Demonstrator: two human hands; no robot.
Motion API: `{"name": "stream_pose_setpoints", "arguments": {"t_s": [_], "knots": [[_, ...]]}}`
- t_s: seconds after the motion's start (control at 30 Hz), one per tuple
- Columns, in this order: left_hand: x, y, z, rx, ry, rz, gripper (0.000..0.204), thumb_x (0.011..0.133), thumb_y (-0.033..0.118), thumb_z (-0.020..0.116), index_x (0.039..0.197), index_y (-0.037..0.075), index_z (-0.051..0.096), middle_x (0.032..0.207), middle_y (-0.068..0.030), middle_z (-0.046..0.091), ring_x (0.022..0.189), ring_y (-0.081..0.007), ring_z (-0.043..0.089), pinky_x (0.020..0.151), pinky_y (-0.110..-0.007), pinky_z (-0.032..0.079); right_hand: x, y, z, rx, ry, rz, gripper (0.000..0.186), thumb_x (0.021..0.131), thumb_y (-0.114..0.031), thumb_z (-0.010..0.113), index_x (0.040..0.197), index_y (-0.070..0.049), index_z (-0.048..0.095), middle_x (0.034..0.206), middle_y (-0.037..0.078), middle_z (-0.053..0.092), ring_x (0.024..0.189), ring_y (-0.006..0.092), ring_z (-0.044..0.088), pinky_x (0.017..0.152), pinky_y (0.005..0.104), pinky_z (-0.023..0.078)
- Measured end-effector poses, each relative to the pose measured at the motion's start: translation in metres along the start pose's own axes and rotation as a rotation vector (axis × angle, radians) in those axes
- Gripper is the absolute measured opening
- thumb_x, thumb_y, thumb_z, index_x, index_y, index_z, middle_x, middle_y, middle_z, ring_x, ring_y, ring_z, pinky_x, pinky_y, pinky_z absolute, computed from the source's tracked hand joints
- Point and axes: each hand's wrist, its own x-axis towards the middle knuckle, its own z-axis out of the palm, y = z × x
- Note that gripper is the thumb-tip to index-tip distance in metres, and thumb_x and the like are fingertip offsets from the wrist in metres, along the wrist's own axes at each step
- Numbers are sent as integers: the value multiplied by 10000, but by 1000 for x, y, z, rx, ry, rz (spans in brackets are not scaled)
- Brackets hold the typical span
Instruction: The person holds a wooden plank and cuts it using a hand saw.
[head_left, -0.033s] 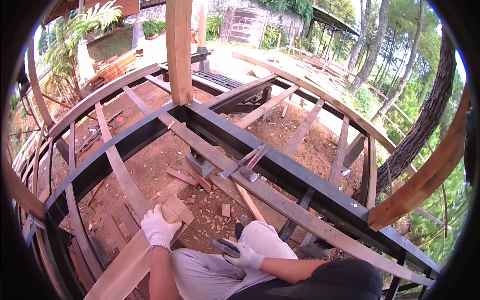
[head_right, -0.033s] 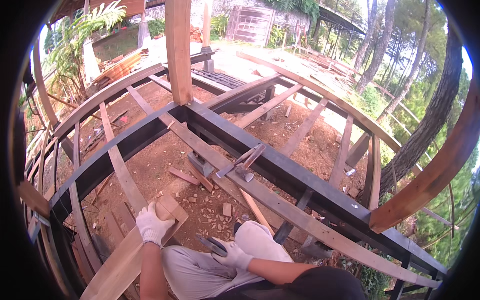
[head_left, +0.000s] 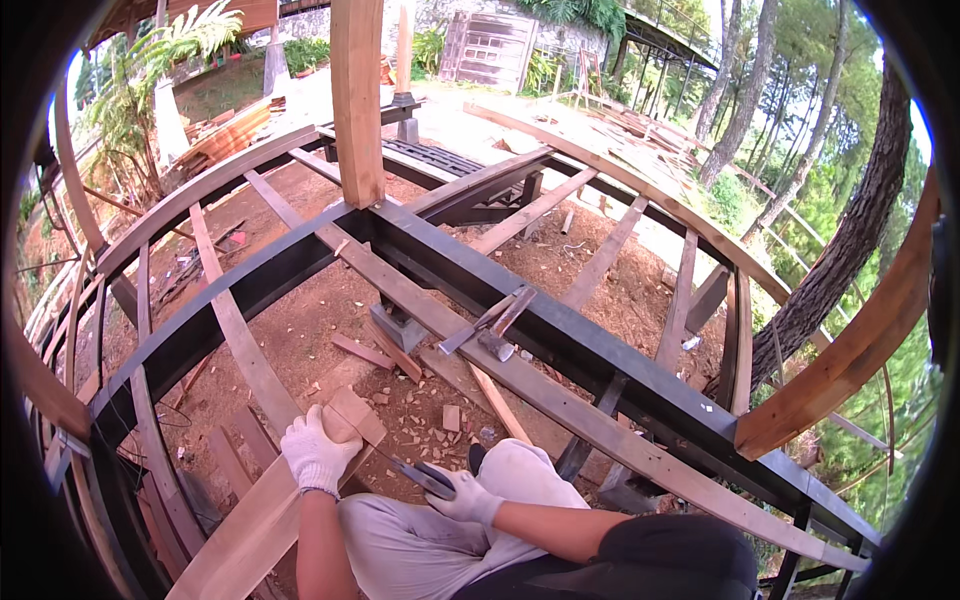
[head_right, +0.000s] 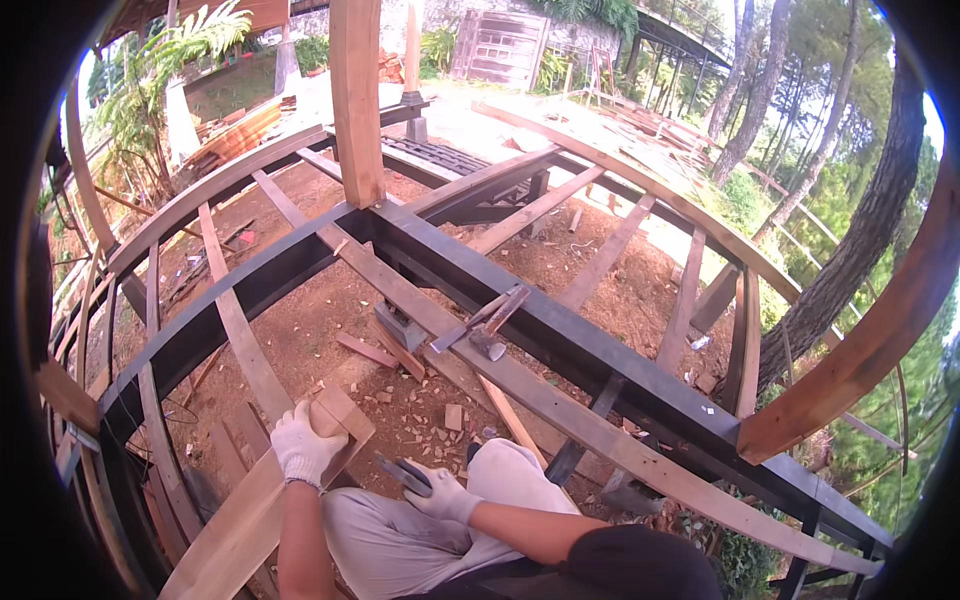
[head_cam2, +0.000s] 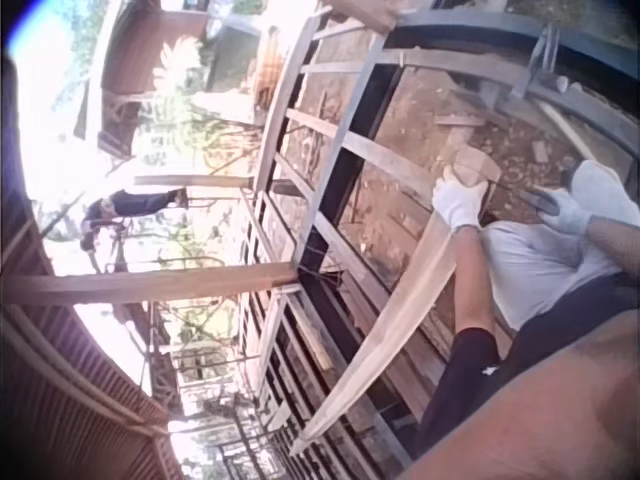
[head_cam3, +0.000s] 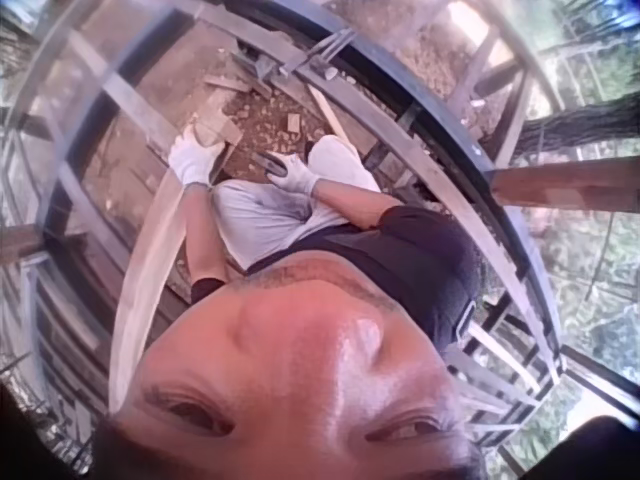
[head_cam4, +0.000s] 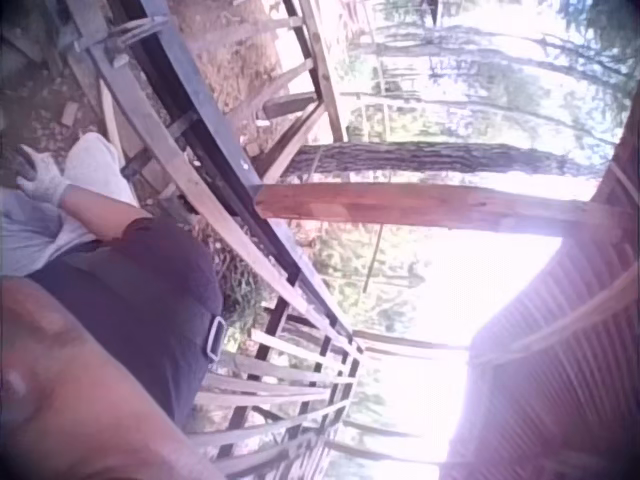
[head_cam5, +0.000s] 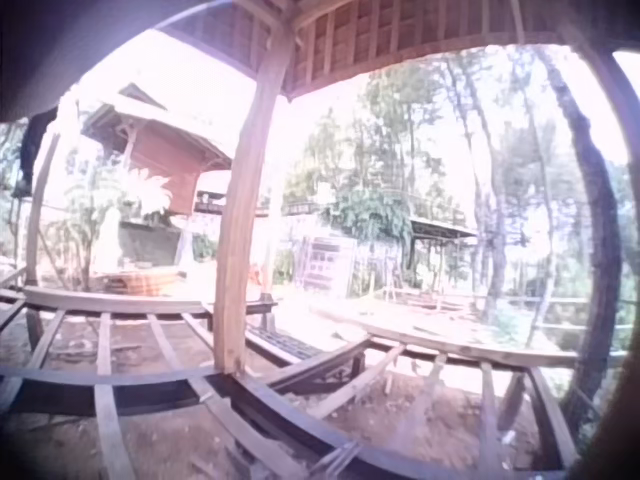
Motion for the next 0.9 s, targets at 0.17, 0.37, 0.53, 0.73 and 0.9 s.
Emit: {"name": "stream_pose_setpoints", "arguments": {"t_s": [0.17,0.37,0.53,0.73,0.9], "knots": [[4,-2,-5,-65,-34,-19,927,553,477,897,1334,75,601,1172,-158,664,1121,-350,619,1011,-445,486,58,0,27,122,48,-26,626,871,-286,715,1425,-63,531,1196,245,684,1089,383,668,947,424,521],[-5,-5,-9,-12,-38,-15,933,556,482,897,1339,72,601,1188,-152,661,1130,-342,617,1008,-435,488,-97,-38,-54,27,-27,-24,635,909,-247,676,1487,-67,484,1124,155,723,1016,264,719,925,365,542],[2,6,-6,-22,-20,-13,924,548,477,899,1324,64,613,1177,-152,664,1116,-340,624,994,-432,493,-6,6,-3,129,30,-25,642,885,-263,688,1475,-93,497,1114,218,712,1065,348,693,929,421,540],[4,-13,4,-86,29,32,918,544,459,902,1311,43,616,1150,-164,665,1099,-343,628,971,-451,503,53,-10,30,115,18,7,632,875,-278,721,1432,-47,532,1165,229,703,1041,354,694,919,401,534],[4,-10,-2,-38,-21,-14,938,550,463,906,1334,49,598,1169,-159,653,1125,-338,612,1010,-442,477,-86,-28,-60,101,-126,53,666,898,-233,669,1522,-135,457,1263,162,685,1181,312,656,1033,412,503]]}}
